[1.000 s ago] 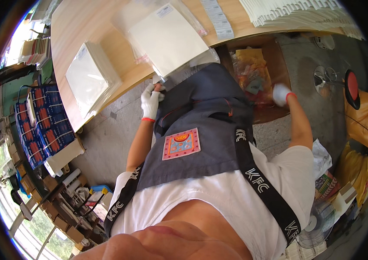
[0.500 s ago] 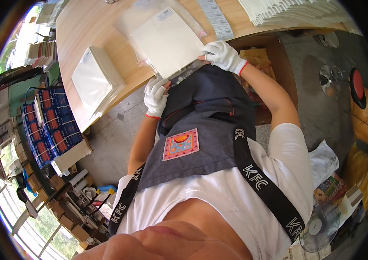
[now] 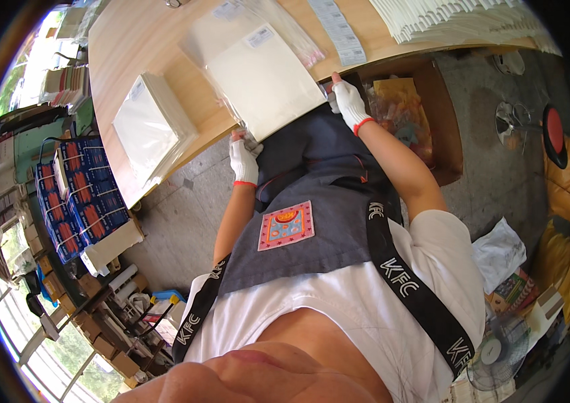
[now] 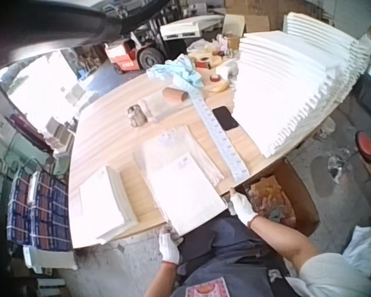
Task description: The person places white rectangular items into plastic bags, seals them with a strip of tape, and stacks the completed packages on the desk.
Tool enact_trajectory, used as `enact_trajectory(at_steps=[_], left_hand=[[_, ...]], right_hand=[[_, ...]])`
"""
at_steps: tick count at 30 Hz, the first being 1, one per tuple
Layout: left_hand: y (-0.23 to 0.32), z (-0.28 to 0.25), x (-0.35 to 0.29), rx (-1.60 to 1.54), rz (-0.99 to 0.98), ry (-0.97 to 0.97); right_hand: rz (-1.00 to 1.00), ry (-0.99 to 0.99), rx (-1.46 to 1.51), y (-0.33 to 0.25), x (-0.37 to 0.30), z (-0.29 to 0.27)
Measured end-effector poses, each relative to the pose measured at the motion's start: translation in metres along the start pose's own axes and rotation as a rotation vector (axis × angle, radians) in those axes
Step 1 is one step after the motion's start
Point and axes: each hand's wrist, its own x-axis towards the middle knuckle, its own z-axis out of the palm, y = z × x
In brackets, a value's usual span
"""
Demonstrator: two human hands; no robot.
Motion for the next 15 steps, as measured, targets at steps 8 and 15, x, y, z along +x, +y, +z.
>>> enact_trajectory(at_steps=[8,15], left_hand=[[0.064,0.033,-0.031,0.463,0.501,-0.25],[0.139,-0.039,-0.035,0.507,0.84,-0.061]], right_hand=[[-0.131,-0.373,-0.202,-0.023,-0.016,-0.01],[-0.198,-0.741,-0.05,-0.071,-0.056,0.077]])
